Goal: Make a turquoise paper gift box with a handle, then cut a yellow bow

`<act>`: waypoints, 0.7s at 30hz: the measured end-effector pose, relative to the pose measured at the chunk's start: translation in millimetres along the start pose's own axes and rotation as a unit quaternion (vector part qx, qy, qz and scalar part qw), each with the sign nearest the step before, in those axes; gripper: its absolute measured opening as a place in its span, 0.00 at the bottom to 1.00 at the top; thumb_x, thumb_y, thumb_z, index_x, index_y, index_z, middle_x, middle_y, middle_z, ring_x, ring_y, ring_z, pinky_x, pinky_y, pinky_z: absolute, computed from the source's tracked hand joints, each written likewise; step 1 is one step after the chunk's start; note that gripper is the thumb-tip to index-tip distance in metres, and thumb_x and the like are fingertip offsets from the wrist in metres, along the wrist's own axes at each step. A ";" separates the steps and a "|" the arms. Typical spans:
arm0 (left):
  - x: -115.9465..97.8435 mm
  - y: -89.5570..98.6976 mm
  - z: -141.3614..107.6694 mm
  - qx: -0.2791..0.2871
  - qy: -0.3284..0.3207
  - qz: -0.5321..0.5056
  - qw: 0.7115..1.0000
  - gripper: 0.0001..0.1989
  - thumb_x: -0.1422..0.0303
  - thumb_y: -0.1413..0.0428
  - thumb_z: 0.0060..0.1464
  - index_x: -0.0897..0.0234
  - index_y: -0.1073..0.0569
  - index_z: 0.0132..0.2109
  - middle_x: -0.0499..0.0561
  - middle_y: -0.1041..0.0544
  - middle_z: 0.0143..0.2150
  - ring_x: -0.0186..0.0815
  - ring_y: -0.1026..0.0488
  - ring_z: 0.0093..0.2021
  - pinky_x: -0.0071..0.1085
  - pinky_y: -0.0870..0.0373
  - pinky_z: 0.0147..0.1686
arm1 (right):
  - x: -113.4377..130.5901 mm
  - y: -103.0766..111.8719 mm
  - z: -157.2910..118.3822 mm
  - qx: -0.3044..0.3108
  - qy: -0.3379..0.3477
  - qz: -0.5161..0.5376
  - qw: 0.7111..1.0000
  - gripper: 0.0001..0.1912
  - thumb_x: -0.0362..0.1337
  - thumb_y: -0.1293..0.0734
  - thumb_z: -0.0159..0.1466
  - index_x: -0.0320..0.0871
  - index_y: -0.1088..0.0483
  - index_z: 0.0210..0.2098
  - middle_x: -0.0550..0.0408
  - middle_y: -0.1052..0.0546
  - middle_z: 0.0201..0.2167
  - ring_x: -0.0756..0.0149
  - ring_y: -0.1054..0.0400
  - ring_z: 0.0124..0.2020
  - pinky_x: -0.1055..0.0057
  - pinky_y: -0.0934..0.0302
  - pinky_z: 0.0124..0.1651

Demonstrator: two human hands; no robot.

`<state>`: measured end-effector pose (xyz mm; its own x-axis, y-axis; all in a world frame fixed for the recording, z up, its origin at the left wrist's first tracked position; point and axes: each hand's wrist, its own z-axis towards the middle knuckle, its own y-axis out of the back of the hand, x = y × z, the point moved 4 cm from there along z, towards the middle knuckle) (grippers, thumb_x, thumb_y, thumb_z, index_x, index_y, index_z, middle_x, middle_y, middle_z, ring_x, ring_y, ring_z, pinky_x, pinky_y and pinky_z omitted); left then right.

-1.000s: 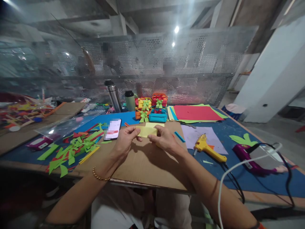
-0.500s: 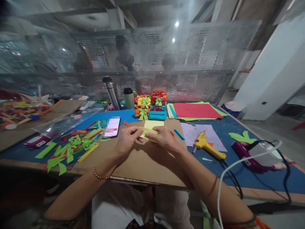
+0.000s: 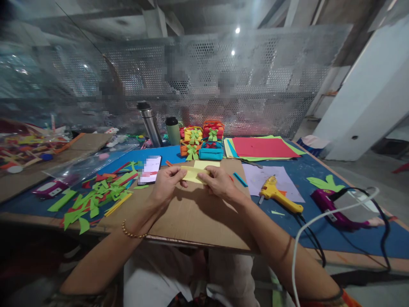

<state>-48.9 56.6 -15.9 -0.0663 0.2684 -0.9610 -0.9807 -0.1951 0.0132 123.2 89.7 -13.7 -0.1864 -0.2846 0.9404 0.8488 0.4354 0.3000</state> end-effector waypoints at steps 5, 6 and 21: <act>2.4 -1.2 0.7 -0.002 -0.001 -0.003 1.000 0.20 0.51 0.33 0.46 0.66 0.23 0.27 0.48 0.25 0.20 0.31 0.28 0.19 0.26 0.36 0.22 | -3.0 6.2 2.7 -0.024 0.021 -0.034 0.999 0.27 0.64 0.32 0.58 0.48 0.40 0.24 0.64 0.38 0.14 0.73 0.46 0.17 0.73 0.54 0.20; 2.5 -1.7 0.6 -0.002 0.000 -0.004 1.000 0.21 0.50 0.33 0.46 0.66 0.23 0.27 0.48 0.25 0.20 0.31 0.28 0.19 0.26 0.36 0.21 | -3.4 7.0 3.1 -0.029 0.026 -0.042 0.998 0.27 0.64 0.32 0.58 0.48 0.40 0.24 0.64 0.38 0.15 0.73 0.47 0.17 0.73 0.55 0.21; -7.6 -0.5 -3.3 0.001 -0.016 0.022 1.000 0.16 0.55 0.34 0.50 0.64 0.23 0.28 0.46 0.26 0.20 0.32 0.27 0.20 0.27 0.33 0.23 | -0.8 19.7 3.1 -0.087 0.041 -0.136 0.986 0.36 0.72 0.36 0.60 0.46 0.42 0.17 0.61 0.44 0.16 0.71 0.50 0.21 0.69 0.59 0.25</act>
<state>-47.4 51.5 -9.5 -0.1160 0.2900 -0.9500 -0.9771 -0.2053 0.0566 138.6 101.2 -8.1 -0.3842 -0.4413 0.8110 0.8467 0.1817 0.5000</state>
